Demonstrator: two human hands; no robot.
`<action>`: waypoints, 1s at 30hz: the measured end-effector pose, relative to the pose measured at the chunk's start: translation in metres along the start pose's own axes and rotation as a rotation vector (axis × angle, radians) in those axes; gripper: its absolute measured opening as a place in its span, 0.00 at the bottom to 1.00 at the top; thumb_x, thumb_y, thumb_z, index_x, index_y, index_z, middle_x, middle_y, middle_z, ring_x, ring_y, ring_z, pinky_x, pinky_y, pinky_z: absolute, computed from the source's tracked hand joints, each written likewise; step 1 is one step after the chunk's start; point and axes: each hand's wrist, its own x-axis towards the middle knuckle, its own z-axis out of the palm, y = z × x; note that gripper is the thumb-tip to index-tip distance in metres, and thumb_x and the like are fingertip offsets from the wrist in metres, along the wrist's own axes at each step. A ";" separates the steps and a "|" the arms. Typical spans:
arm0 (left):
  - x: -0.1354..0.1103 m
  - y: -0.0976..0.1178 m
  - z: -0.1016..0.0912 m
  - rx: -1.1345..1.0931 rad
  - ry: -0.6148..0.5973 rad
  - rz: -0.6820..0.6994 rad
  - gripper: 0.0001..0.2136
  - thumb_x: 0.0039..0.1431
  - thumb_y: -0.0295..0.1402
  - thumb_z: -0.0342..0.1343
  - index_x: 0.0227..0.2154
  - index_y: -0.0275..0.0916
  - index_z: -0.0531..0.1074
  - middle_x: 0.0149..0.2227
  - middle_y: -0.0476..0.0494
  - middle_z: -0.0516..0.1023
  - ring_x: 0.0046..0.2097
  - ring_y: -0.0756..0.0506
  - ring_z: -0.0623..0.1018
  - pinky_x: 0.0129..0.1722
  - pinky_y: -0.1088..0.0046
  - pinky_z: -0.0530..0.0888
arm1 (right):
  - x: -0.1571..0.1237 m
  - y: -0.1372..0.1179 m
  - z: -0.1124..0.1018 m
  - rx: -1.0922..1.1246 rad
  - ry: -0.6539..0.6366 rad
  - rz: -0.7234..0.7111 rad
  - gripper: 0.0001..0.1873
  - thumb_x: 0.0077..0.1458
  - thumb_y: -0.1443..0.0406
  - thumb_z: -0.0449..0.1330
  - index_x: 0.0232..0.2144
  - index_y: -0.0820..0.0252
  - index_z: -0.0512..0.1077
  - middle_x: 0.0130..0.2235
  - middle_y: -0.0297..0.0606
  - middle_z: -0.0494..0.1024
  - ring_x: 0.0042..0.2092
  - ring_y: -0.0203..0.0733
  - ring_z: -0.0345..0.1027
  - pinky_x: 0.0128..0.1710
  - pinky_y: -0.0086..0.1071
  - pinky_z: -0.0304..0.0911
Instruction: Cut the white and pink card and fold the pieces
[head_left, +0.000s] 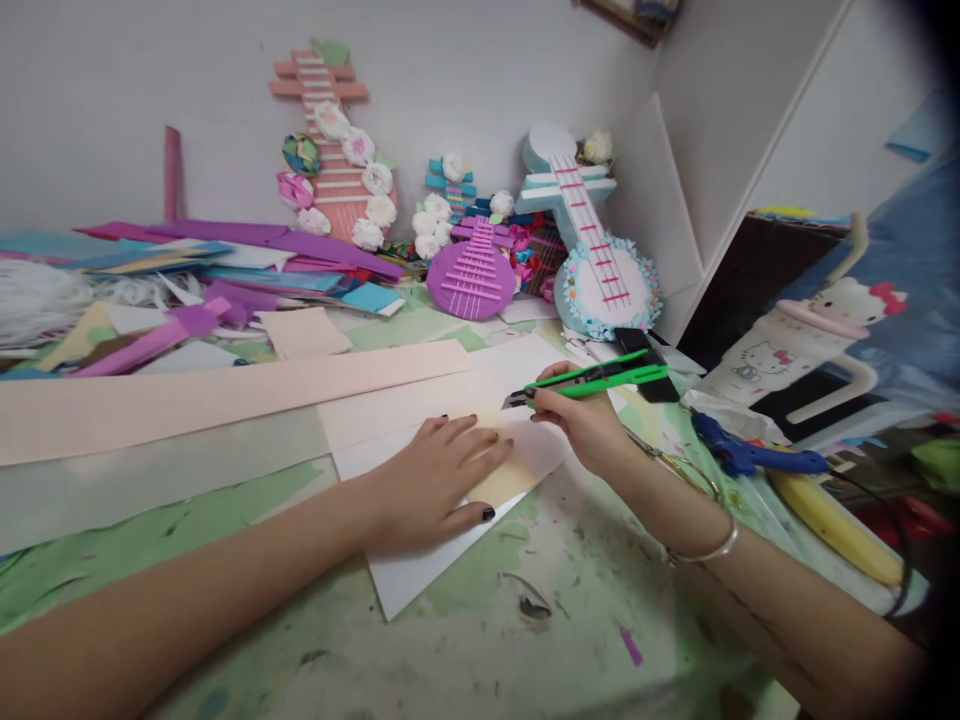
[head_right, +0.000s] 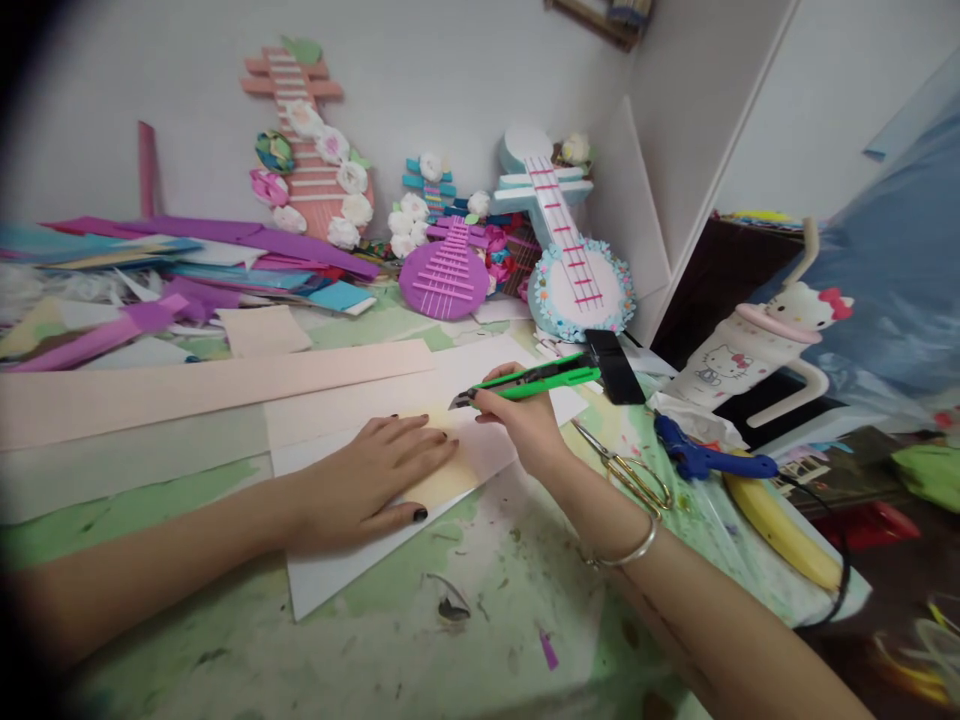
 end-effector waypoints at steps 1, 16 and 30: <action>0.001 0.000 -0.001 0.000 -0.003 -0.017 0.29 0.65 0.47 0.42 0.65 0.38 0.51 0.65 0.34 0.57 0.64 0.31 0.57 0.58 0.49 0.55 | 0.005 0.001 0.003 -0.040 0.000 -0.055 0.13 0.39 0.68 0.67 0.27 0.57 0.67 0.23 0.25 0.71 0.25 0.31 0.66 0.24 0.24 0.63; 0.008 -0.021 -0.007 -0.087 -0.131 -0.069 0.29 0.67 0.46 0.38 0.65 0.34 0.52 0.67 0.37 0.54 0.62 0.35 0.57 0.57 0.52 0.56 | 0.036 0.030 0.012 -0.113 -0.206 -0.060 0.16 0.45 0.59 0.68 0.36 0.57 0.72 0.29 0.34 0.79 0.31 0.38 0.76 0.34 0.32 0.73; 0.015 -0.049 0.006 -0.253 -0.031 -0.020 0.27 0.63 0.23 0.35 0.63 0.50 0.58 0.65 0.51 0.60 0.59 0.43 0.62 0.57 0.59 0.58 | 0.034 0.034 0.009 -0.137 -0.179 -0.151 0.14 0.48 0.58 0.67 0.36 0.55 0.71 0.30 0.33 0.78 0.33 0.37 0.75 0.35 0.31 0.72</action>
